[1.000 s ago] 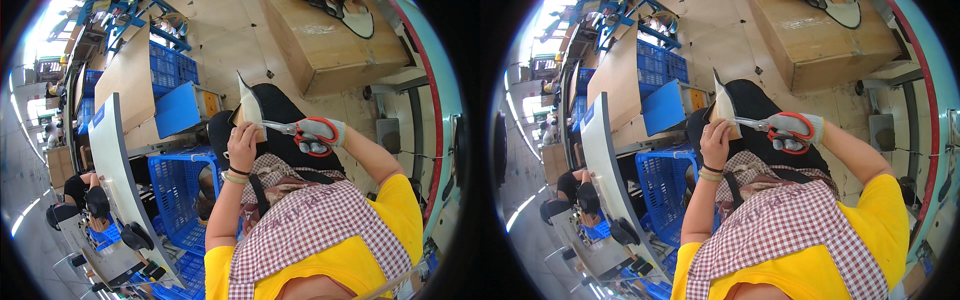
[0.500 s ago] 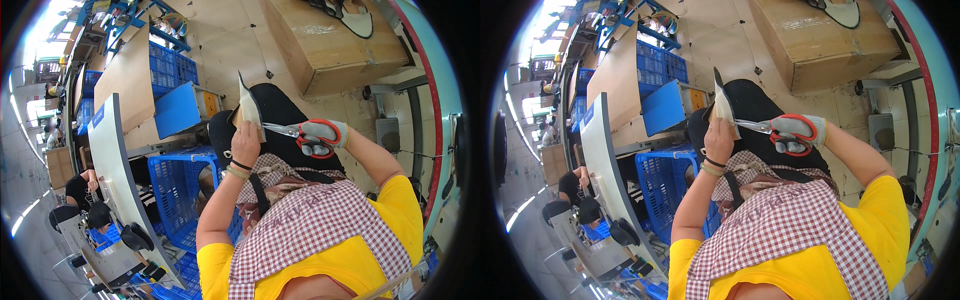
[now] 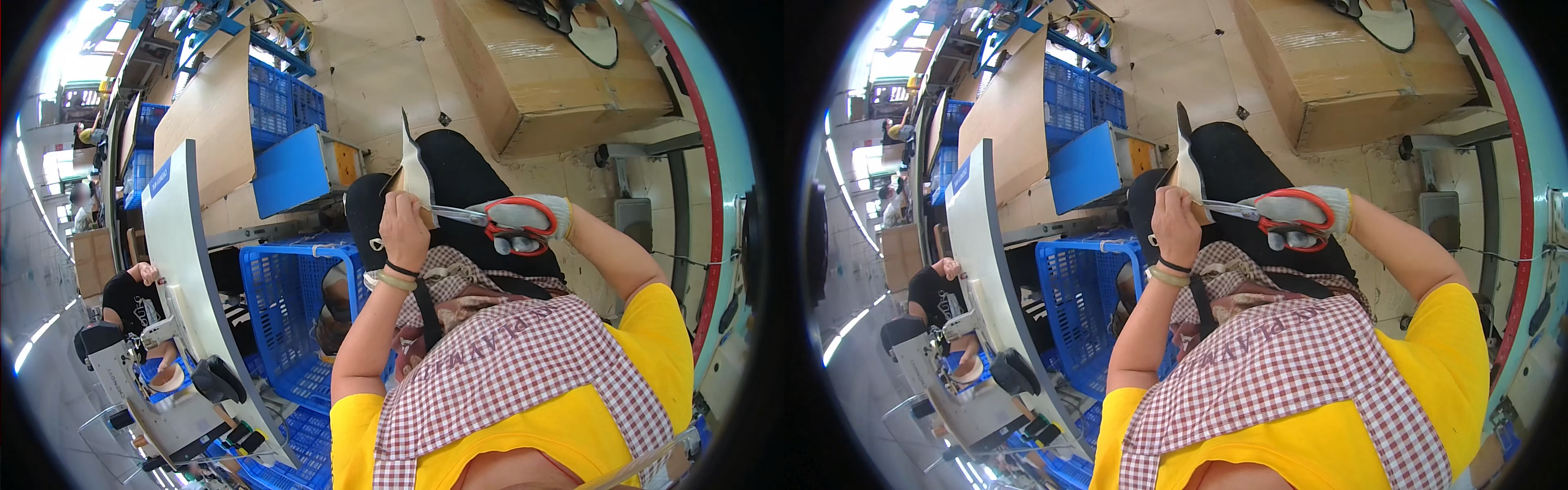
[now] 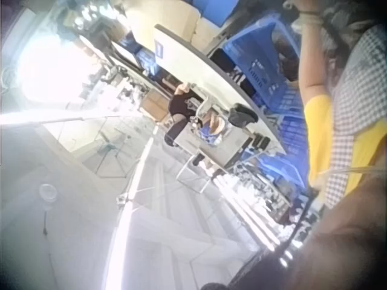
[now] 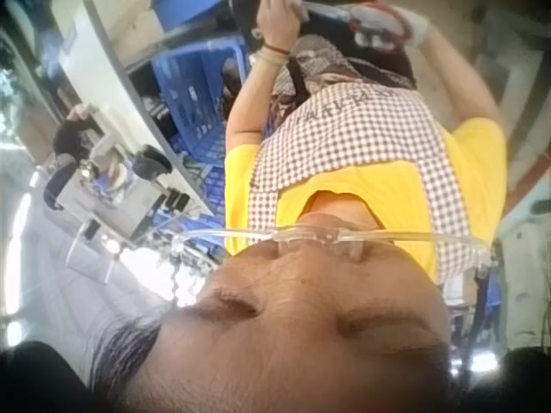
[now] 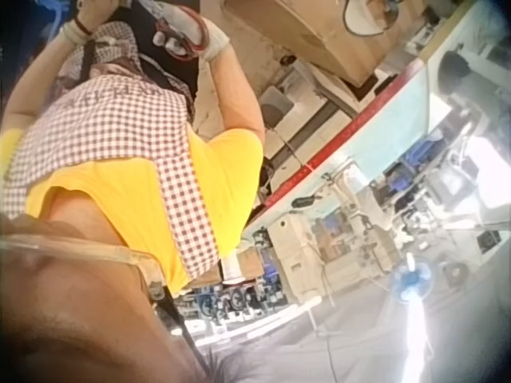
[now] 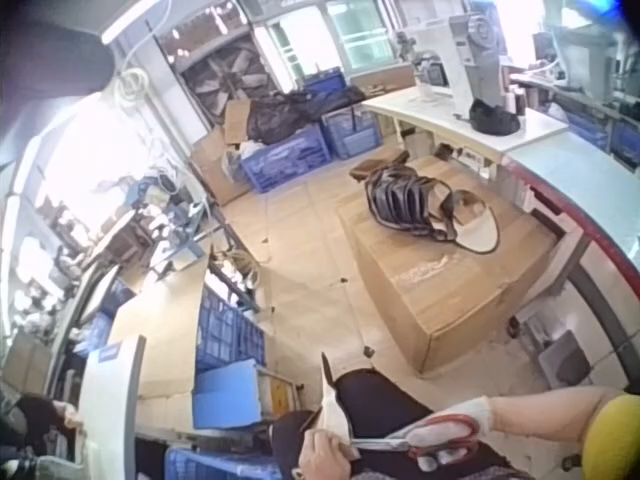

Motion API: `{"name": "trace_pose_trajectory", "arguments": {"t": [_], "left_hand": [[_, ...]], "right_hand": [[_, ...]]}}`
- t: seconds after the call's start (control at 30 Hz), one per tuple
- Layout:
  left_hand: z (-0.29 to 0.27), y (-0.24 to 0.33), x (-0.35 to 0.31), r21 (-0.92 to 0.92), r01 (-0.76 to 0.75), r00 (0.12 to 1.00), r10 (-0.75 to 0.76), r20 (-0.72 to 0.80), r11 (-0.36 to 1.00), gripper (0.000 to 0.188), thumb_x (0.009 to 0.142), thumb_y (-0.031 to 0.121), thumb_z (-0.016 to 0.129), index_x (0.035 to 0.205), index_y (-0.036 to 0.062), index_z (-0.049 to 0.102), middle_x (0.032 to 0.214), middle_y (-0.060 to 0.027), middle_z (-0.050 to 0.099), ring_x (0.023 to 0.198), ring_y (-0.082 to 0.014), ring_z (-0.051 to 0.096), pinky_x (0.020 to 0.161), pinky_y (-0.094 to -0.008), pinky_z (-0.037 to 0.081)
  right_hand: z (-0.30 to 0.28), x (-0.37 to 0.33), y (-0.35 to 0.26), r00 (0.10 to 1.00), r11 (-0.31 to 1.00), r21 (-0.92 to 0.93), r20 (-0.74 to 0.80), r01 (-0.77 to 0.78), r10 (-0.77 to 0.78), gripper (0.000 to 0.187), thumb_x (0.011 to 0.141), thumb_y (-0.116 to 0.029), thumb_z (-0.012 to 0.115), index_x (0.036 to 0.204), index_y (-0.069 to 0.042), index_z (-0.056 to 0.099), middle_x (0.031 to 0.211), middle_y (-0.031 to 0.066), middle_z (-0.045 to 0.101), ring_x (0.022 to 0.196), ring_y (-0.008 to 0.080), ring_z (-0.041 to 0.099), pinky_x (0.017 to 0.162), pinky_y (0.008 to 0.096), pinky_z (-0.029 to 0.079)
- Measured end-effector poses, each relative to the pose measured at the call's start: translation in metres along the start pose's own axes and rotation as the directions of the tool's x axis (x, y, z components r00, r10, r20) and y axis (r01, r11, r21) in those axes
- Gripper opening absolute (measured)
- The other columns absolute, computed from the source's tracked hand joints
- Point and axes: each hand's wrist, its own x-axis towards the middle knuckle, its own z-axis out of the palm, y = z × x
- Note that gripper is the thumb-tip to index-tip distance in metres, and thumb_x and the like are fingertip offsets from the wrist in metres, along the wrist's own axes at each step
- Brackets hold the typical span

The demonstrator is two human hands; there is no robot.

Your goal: Trimming the excess edges of a shoe insole or outsole using scissors.

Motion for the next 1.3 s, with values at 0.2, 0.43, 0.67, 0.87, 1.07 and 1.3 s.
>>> {"name": "trace_pose_trajectory", "arguments": {"t": [0.2, 0.43, 0.67, 0.87, 1.07, 1.3], "left_hand": [[-0.001, -0.008, -0.006, -0.077, -0.017, 0.999, 0.013, -0.052, 0.997, 0.004, 0.088, 0.002, 0.049, 0.086, -0.0005, 0.05, 0.089, -0.017, 0.051, 0.079, -0.0368, 0.052, 0.069, -0.0396, 0.044], [-0.001, -0.011, -0.007, -0.113, -0.02, 0.995, 0.008, -0.102, 0.993, 0.004, 0.089, 0.002, 0.05, 0.087, -0.0004, 0.051, 0.089, -0.0166, 0.052, 0.08, -0.0349, 0.052, 0.07, -0.0383, 0.044], [0.0, 0.003, -0.019, -0.152, 0.075, 0.948, -0.118, -0.295, 0.986, 0.008, 0.091, 0.005, 0.053, 0.088, -0.001, 0.054, 0.086, -0.0107, 0.051, 0.076, -0.0241, 0.052, 0.067, -0.0308, 0.043], [-0.005, 0.028, -0.027, -0.398, 0.448, 0.884, -0.464, 0.061, 0.8, 0.02, 0.09, 0.016, 0.061, 0.082, -0.0017, 0.058, 0.069, -0.0064, 0.054, 0.06, -0.0142, 0.052, 0.053, -0.0266, 0.039], [-0.002, 0.016, -0.014, -0.433, 0.499, 0.848, -0.526, 0.065, 0.751, 0.025, 0.091, 0.018, 0.061, 0.076, -0.0018, 0.059, 0.055, -0.0013, 0.052, 0.048, -0.0071, 0.047, 0.046, -0.0242, 0.036], [-0.011, 0.01, -0.015, -0.644, 0.646, 0.732, -0.57, 0.372, 0.41, 0.023, 0.09, 0.013, 0.059, 0.071, 0.0015, 0.059, 0.055, 0.0037, 0.051, 0.047, -0.0028, 0.044, 0.043, -0.019, 0.031]], "right_hand": [[0.014, 0.004, -0.001, 0.999, 0.997, 0.065, 0.013, 0.045, -0.046, 0.051, 0.092, -0.045, 0.055, 0.129, -0.012, 0.049, 0.07, 0.0017, 0.06, 0.045, 0.0032, 0.046, 0.04, 0.0143, 0.039], [0.016, 0.017, 0.007, 0.999, 0.979, 0.201, 0.02, 0.029, -0.034, 0.048, 0.094, -0.038, 0.055, 0.133, -0.013, 0.045, 0.07, -0.0005, 0.057, 0.045, 0.0039, 0.046, 0.038, 0.0151, 0.038], [0.029, 0.008, -0.005, 0.997, 0.986, 0.149, -0.001, 0.073, -0.073, 0.054, 0.094, -0.036, 0.055, 0.141, -0.015, 0.039, 0.066, -0.0017, 0.051, 0.044, 0.0046, 0.045, 0.039, 0.0162, 0.039], [0.034, 0.007, 0.0, 0.994, 0.983, 0.163, -0.084, 0.087, -0.074, 0.053, 0.094, -0.03, 0.054, 0.143, -0.017, 0.038, 0.071, -0.0002, 0.052, 0.052, 0.0056, 0.049, 0.04, 0.0176, 0.041], [0.041, 0.005, -0.008, 0.994, 0.992, 0.076, -0.038, 0.103, -0.1, 0.056, 0.092, -0.025, 0.058, 0.143, -0.017, 0.038, 0.074, 0.0019, 0.055, 0.054, 0.0069, 0.051, 0.04, 0.019, 0.041], [0.039, 0.012, 0.005, 0.993, 0.992, 0.074, -0.072, 0.101, -0.096, 0.054, 0.094, -0.032, 0.055, 0.143, -0.016, 0.038, 0.074, 0.0016, 0.055, 0.055, 0.0056, 0.051, 0.04, 0.0172, 0.039]]}}
